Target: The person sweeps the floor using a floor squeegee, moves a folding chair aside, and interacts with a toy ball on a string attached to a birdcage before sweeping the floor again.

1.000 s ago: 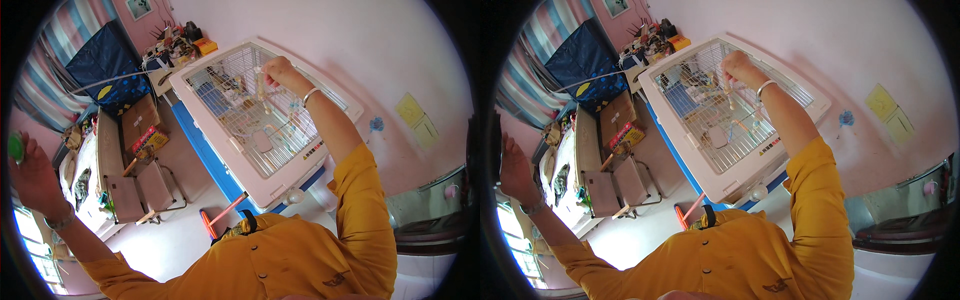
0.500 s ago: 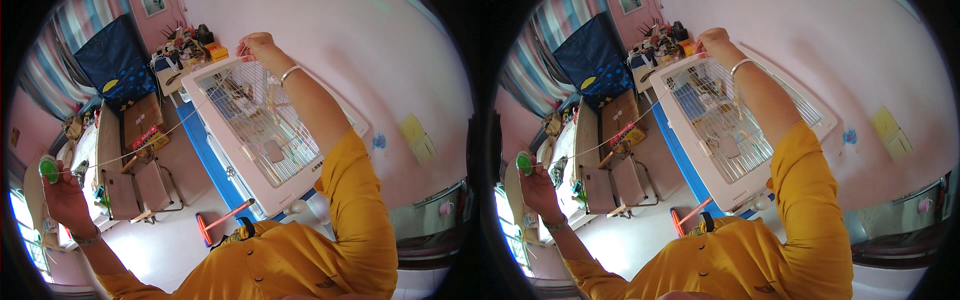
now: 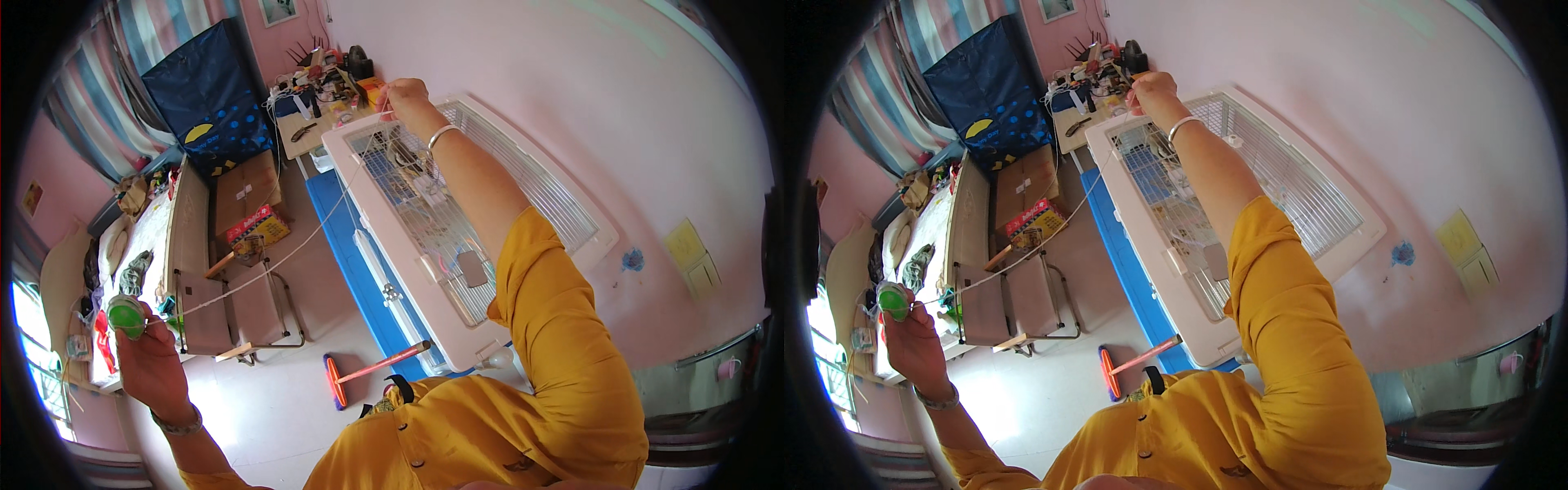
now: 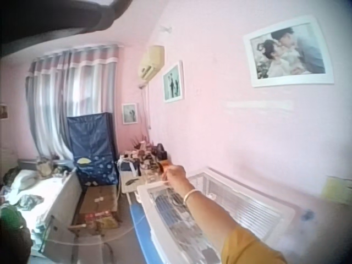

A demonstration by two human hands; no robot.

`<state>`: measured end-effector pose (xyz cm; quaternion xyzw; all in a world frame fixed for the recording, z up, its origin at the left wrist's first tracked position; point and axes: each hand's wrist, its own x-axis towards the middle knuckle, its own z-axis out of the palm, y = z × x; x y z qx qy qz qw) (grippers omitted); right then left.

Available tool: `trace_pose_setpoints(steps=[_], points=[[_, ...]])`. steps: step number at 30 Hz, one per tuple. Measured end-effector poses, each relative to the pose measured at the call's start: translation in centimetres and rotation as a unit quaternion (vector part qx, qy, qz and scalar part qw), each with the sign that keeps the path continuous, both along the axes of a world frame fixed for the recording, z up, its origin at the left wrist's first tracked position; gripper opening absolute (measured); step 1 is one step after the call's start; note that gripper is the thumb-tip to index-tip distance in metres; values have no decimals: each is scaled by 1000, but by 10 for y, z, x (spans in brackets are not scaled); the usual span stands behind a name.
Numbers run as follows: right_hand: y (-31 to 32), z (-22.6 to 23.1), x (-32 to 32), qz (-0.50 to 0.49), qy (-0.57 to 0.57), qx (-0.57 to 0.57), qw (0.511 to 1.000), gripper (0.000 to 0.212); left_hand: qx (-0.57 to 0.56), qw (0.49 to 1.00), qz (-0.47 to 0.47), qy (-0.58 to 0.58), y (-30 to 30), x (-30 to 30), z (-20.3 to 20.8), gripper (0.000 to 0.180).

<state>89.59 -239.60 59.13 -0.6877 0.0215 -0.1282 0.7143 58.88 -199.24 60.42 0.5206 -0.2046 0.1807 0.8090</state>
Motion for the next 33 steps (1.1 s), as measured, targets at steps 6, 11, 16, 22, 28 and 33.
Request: trace_pose_setpoints(steps=[6,11,16,22,28,33], points=[[4,0,7,-7,-3,-6,1000,21,-9,999,31,23,-4,-4,-11,34],[2,0,12,-20,-29,0,999,20,-18,999,34,29,-5,-1,-21,34],[5,6,11,-21,-18,-39,999,20,-31,998,24,39,-4,0,-26,34],[4,-7,20,-38,-14,-29,999,20,-27,997,39,58,-6,0,-31,33],[1,-23,29,-11,-9,-31,999,15,-24,997,48,57,-4,1,-38,33],[7,-26,26,-19,9,-71,997,20,-33,995,63,67,-4,-1,-41,33]])
